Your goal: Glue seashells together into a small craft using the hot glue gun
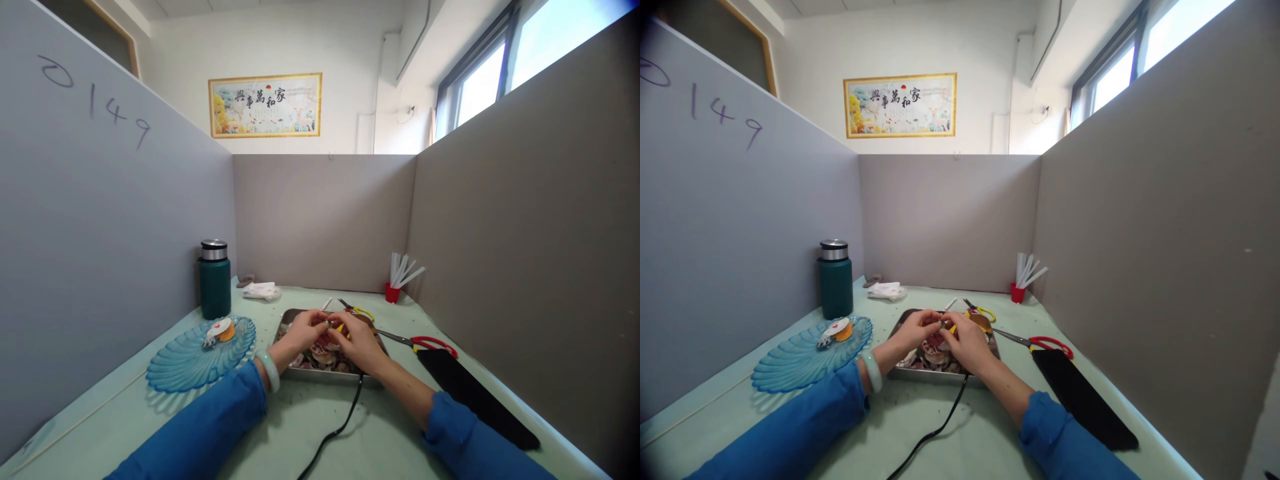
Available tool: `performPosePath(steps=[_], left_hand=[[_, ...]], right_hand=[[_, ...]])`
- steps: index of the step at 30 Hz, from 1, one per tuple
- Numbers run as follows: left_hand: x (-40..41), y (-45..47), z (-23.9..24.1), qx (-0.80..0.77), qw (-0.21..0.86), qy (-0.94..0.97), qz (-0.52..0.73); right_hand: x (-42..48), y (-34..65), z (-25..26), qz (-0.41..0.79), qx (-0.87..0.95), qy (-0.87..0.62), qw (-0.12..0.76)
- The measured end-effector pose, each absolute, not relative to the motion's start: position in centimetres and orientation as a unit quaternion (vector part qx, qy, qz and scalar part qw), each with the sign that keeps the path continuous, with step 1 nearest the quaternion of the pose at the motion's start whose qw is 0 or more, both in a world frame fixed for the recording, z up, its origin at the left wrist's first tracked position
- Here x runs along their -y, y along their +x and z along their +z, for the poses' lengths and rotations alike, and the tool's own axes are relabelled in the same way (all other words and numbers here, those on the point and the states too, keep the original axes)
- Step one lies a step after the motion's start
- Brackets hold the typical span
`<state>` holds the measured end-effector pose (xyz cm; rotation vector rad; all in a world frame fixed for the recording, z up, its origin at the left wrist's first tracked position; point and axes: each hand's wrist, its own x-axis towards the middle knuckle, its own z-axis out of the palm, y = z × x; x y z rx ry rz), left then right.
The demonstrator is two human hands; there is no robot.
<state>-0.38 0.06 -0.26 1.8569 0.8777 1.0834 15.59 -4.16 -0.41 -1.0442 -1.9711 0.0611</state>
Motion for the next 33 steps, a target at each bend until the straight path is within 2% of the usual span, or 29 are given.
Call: performPosePath(steps=[15,33], left_hand=[[-0.33,-0.47,-0.61,-0.362,0.373,0.745,0.418],[-0.49,-0.46,-0.61,-0.377,0.342,0.765,0.395]], right_hand=[[4.16,15.62,-0.48,0.029,0.799,-0.419,0.431],[4.78,15.40,-0.27,-0.062,0.805,-0.462,0.366]])
